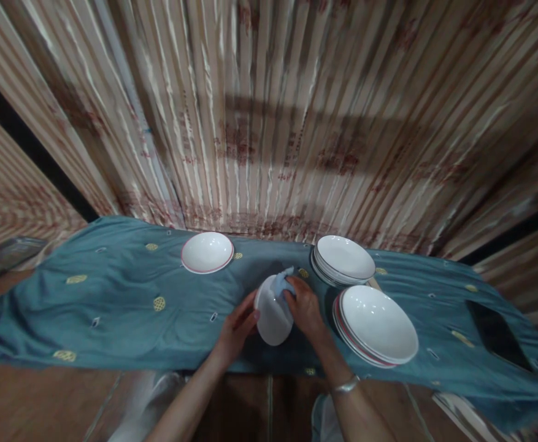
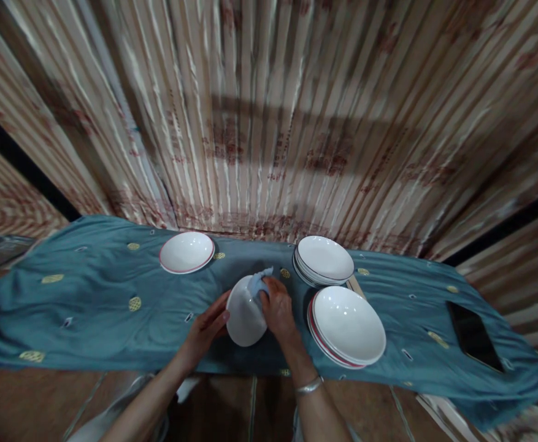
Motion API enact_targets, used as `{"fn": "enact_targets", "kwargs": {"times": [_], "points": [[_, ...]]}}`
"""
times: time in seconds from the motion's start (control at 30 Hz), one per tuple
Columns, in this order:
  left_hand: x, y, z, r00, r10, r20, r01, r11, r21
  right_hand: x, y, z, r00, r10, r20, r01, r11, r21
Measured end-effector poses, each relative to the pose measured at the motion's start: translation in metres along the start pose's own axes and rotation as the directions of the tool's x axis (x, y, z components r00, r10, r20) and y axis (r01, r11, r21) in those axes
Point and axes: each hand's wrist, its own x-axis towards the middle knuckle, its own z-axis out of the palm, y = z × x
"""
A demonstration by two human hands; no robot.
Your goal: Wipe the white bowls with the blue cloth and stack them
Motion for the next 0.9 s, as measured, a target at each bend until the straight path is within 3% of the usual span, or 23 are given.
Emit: {"fn": "enact_targets", "kwargs": {"times": [0.3, 0.57, 0.77, 0.9], "points": [[0.001, -0.005, -0.002, 1.000, 0.024, 0.018, -0.023, 1.000, -0.019, 0.003, -0.036, 0.008, 0.998, -0.003, -0.062, 0.008, 0.996, 0.083], [0.002, -0.003, -0.001, 0.999, 0.029, -0.023, -0.030, 0.999, -0.039, -0.014, -0.063, 0.024, 0.996, 0.052, -0.069, -0.029, 0.954, 0.299], [0.005, -0.006, -0.003, 0.997, 0.023, -0.070, -0.026, 0.999, -0.038, -0.024, -0.076, 0.014, 0.984, 0.142, 0.110, -0.178, 0.854, 0.490], [0.006, -0.006, -0.003, 0.997, 0.033, -0.071, -0.036, 0.998, -0.042, -0.023, -0.077, 0.002, 0.969, 0.104, 0.225, -0.216, 0.800, 0.560]]}}
